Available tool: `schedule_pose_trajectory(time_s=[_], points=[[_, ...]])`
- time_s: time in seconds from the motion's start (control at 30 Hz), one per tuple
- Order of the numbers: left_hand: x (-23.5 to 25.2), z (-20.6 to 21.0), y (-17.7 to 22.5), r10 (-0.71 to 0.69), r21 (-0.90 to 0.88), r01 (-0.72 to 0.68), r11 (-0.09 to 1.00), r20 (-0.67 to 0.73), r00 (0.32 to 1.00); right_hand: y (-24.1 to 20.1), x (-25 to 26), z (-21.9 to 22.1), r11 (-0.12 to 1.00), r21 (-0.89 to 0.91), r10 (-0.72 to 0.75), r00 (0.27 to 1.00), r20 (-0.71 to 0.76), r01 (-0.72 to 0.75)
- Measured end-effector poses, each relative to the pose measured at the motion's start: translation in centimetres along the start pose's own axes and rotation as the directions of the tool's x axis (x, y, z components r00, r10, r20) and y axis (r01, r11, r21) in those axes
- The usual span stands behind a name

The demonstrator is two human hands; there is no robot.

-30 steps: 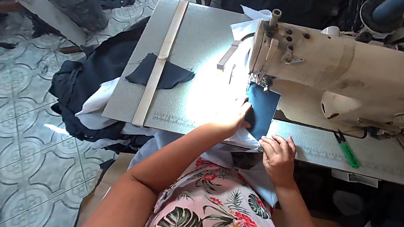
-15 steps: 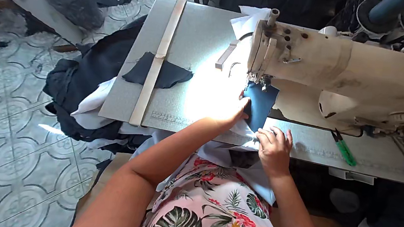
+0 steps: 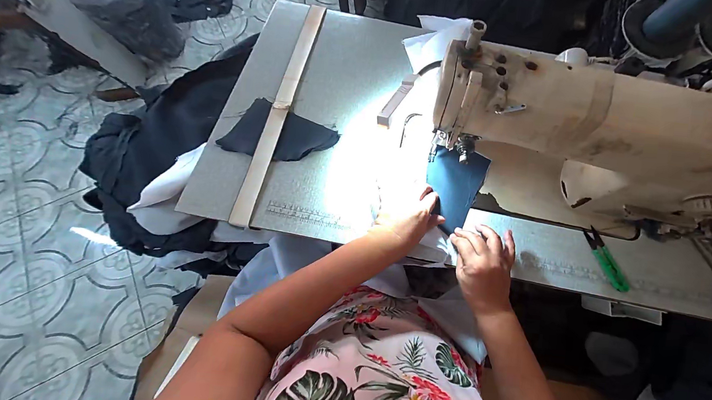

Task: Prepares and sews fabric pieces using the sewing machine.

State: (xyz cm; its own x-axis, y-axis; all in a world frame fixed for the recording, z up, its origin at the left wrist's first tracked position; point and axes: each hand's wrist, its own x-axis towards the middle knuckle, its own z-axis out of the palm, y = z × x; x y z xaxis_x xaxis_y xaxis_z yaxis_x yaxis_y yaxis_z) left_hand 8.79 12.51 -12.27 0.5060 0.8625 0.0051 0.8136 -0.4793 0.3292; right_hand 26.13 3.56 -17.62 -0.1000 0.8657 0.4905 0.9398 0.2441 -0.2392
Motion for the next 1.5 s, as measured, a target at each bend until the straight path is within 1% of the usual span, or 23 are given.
schedule_pose_trajectory(time_s=[0.03, 0.13, 0.23, 0.3, 0.37, 0.5, 0.57, 0.67, 0.73, 0.8, 0.87, 0.9, 0.93, 0.97, 1.1, 1.17, 1.33, 1.5], points=[[0.0, -0.1, 0.2, -0.019, 0.012, 0.018, 1.000, 0.025, 1.000, 0.0, 0.0, 0.0, 1.000, 0.000, 0.002, 1.000, -0.004, -0.002], [-0.3, 0.1, 0.2, -0.018, 0.034, 0.019, 0.999, -0.003, 1.000, 0.0, -0.1, 0.0, 1.000, 0.004, 0.006, 1.000, -0.002, -0.006], [-0.3, -0.1, 0.2, -0.029, 0.037, 0.028, 0.999, 0.007, 1.000, 0.0, 0.0, -0.1, 1.000, 0.010, 0.001, 1.000, 0.005, -0.001], [-0.1, -0.2, 0.2, -0.042, 0.007, 0.042, 0.999, 0.026, 0.999, 0.1, 0.2, 0.0, 1.000, 0.006, 0.001, 1.000, 0.011, -0.001], [0.4, 0.5, -0.5, -0.031, -0.042, 0.032, 0.999, 0.022, 0.999, 0.1, 0.5, 0.1, 1.000, 0.005, 0.002, 1.000, 0.023, -0.002], [2.3, 1.6, -2.4, 0.053, -0.163, -0.060, 0.985, -0.044, 0.998, -0.1, 2.1, 0.9, 1.000, 0.007, 0.005, 0.999, 0.042, -0.005], [3.1, 1.1, -2.9, 0.061, -0.150, -0.069, 0.986, -0.061, 0.996, -0.3, 3.0, 1.1, 1.000, 0.007, 0.002, 0.999, 0.047, -0.003], [3.8, 0.1, -3.5, 0.077, -0.058, -0.079, 0.995, -0.027, 0.997, -0.5, 3.7, 1.4, 1.000, 0.008, -0.003, 0.999, 0.051, 0.003], [3.7, -0.3, -3.3, 0.089, -0.069, -0.091, 0.993, -0.025, 0.996, -0.6, 3.8, 1.6, 1.000, 0.002, -0.003, 0.999, 0.047, 0.003], [3.0, 0.3, -3.1, 0.162, -0.157, -0.173, 0.972, -0.079, 0.984, -0.4, 3.9, 1.6, 1.000, 0.015, 0.000, 0.998, 0.059, -0.001], [1.9, 1.2, -2.8, 0.286, -0.131, -0.306, 0.943, -0.152, 0.946, -0.2, 4.2, 1.3, 0.998, 0.058, 0.013, 0.996, 0.091, -0.019], [1.1, 1.3, -2.6, 0.342, -0.116, -0.358, 0.927, -0.135, 0.930, 0.0, 4.4, 1.2, 0.995, 0.090, 0.026, 0.994, 0.102, -0.035], [0.4, 1.4, -2.4, 0.367, -0.126, -0.377, 0.918, -0.098, 0.925, 0.2, 4.6, 1.1, 0.991, 0.125, 0.040, 0.993, 0.112, -0.054], [-0.3, 1.4, -2.3, 0.375, -0.128, -0.381, 0.916, -0.071, 0.924, 0.3, 4.8, 1.0, 0.985, 0.159, 0.053, 0.992, 0.117, -0.072], [-1.8, 1.8, -2.4, 0.382, -0.089, -0.390, 0.917, -0.095, 0.919, 0.8, 5.0, 0.7, 0.957, 0.254, 0.111, 0.985, 0.136, -0.143], [-2.1, 1.6, -2.2, 0.362, -0.069, -0.367, 0.928, -0.065, 0.930, 0.8, 4.9, 0.7, 0.949, 0.274, 0.123, 0.982, 0.141, -0.158], [-2.1, 1.3, -2.1, 0.362, -0.043, -0.363, 0.931, -0.022, 0.932, 0.8, 4.8, 0.8, 0.942, 0.293, 0.132, 0.984, 0.122, -0.163], [-2.1, 1.2, -2.1, 0.375, -0.036, -0.376, 0.926, -0.037, 0.926, 0.9, 4.6, 0.9, 0.940, 0.303, 0.130, 0.985, 0.111, -0.158]])
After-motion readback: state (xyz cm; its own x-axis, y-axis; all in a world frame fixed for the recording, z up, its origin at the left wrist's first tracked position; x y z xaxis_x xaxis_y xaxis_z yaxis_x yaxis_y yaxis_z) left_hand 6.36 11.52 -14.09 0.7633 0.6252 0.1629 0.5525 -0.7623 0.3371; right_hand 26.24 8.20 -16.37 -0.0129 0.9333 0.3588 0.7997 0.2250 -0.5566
